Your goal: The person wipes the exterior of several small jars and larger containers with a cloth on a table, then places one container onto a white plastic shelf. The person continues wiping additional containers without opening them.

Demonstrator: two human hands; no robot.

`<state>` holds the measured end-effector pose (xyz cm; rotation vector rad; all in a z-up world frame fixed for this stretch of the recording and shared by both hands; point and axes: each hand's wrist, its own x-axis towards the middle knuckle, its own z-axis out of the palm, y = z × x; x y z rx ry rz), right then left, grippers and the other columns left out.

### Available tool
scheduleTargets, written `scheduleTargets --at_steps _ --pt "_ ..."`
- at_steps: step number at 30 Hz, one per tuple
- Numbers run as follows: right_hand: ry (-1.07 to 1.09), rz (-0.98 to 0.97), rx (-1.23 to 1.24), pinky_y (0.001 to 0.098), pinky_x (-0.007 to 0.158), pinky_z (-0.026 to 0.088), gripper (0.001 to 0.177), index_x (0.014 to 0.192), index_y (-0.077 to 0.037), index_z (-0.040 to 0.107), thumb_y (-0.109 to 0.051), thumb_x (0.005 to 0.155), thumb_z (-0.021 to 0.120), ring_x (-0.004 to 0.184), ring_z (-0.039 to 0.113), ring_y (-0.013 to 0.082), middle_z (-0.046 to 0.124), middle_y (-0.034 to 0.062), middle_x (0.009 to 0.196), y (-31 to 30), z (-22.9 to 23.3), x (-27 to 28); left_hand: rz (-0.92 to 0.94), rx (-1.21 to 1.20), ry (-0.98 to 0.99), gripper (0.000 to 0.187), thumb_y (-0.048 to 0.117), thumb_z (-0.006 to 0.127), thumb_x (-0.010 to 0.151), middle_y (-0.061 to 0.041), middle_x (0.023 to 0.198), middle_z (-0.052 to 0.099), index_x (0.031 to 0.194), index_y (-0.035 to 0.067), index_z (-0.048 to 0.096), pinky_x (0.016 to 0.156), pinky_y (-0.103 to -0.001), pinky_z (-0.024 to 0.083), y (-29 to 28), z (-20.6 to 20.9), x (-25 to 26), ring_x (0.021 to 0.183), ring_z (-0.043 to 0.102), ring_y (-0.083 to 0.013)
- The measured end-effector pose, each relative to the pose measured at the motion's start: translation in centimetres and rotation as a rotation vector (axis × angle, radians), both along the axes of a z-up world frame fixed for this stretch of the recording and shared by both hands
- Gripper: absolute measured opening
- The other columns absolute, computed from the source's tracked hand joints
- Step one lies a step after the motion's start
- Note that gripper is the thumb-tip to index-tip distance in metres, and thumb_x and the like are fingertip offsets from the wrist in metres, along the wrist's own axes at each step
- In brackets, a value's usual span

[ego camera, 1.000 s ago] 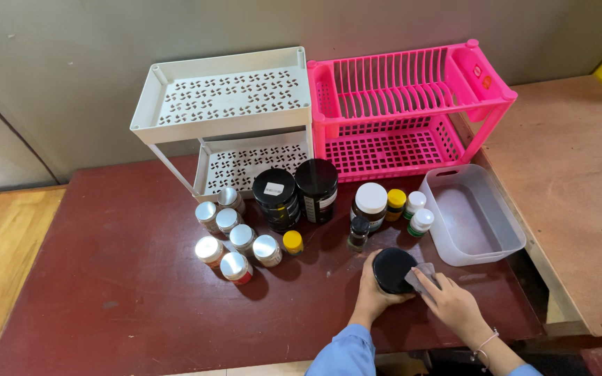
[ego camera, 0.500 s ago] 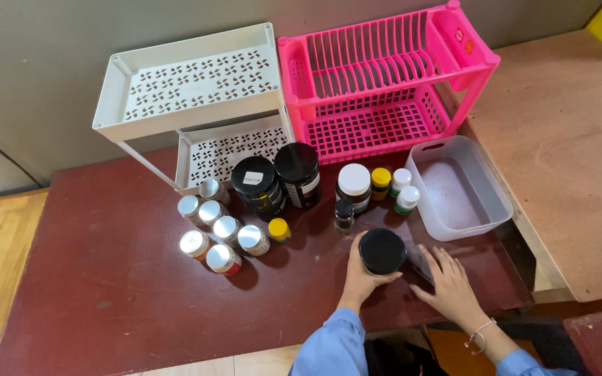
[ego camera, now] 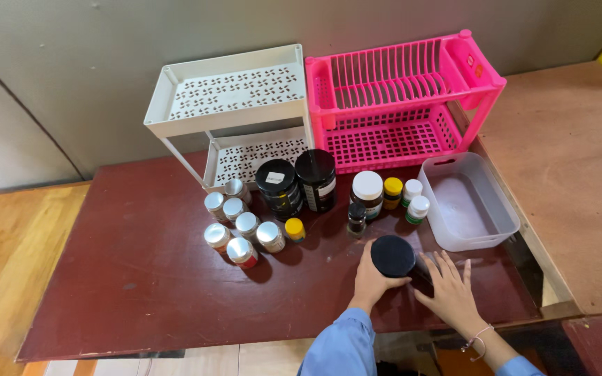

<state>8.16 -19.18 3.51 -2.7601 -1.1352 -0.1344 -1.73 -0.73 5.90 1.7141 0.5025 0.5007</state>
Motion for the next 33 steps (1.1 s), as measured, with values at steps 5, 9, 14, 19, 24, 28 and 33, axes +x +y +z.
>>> scheduleTargets --at_steps 5,9,14,19,24,28,33 --pt "0.061 0.095 0.149 0.0607 0.123 0.011 0.104 0.149 -0.014 0.04 -0.059 0.064 0.081 0.148 0.03 0.0276 0.044 0.0141 0.149 1.4 -0.3 0.5 -0.047 0.02 0.037 0.1 0.031 0.099 0.05 -0.009 0.129 0.072 0.137 0.012 0.053 0.102 -0.04 0.053 0.3 1.4 -1.2 0.124 0.068 -0.0269" --pt "0.178 0.151 0.286 0.0586 0.121 0.018 0.113 0.151 -0.009 0.039 -0.055 0.059 0.087 0.147 0.032 0.0328 0.046 0.0146 0.148 3.1 0.6 0.8 -0.027 0.072 -0.039 0.098 0.034 0.099 0.051 -0.01 0.13 0.071 0.136 0.012 0.054 0.103 -0.039 0.054 1.4 2.8 -1.4 0.124 0.068 -0.0261" --pt "0.24 0.196 0.437 0.0531 0.117 0.027 0.116 0.149 -0.005 0.037 -0.049 0.057 0.093 0.144 0.035 0.0375 0.045 0.019 0.147 5.2 2.1 0.9 -0.001 0.071 -0.004 0.102 0.036 0.098 0.05 -0.009 0.131 0.07 0.138 0.013 0.052 0.102 -0.039 0.053 2.8 4.3 -1.3 0.124 0.067 -0.0248" --pt "0.366 0.18 0.549 0.044 0.111 0.042 0.123 0.153 -0.008 0.035 -0.036 0.049 0.096 0.136 0.046 0.0354 0.048 0.0158 0.148 7.6 3.6 1.2 0.026 0.038 -0.095 0.097 0.04 0.098 0.054 -0.008 0.13 0.071 0.136 0.01 0.056 0.104 -0.037 0.054 3.4 5.5 -0.8 0.123 0.069 -0.0229" --pt "0.542 0.232 0.675 0.0413 0.107 0.044 0.129 0.152 -0.007 0.029 -0.024 0.045 0.099 0.133 0.051 0.0288 0.051 0.0152 0.141 9.5 4.8 3.0 0.029 0.005 -0.193 0.093 0.04 0.098 0.056 -0.008 0.129 0.071 0.133 0.008 0.06 0.106 -0.035 0.054 3.9 6.7 0.3 0.122 0.069 -0.0222" --pt "0.765 0.292 0.873 0.0373 0.104 0.048 0.125 0.152 -0.007 0.032 -0.011 0.045 0.095 0.129 0.055 0.0213 0.054 0.0117 0.14 11.2 5.5 3.3 0.067 0.021 -0.123 0.093 0.041 0.099 0.052 -0.008 0.126 0.071 0.13 0.008 0.06 0.103 -0.036 0.055 4.5 8.3 0.6 0.12 0.069 -0.0218" --pt "0.721 0.254 0.843 0.0376 0.102 0.05 0.122 0.148 -0.006 0.037 -0.01 0.042 0.099 0.123 0.059 0.021 0.058 0.0109 0.135 12.8 6.3 3.5 0.058 0.02 -0.189 0.094 0.043 0.098 0.053 -0.009 0.126 0.072 0.13 0.006 0.06 0.103 -0.036 0.057 6.2 9.4 0.0 0.12 0.071 -0.0227"
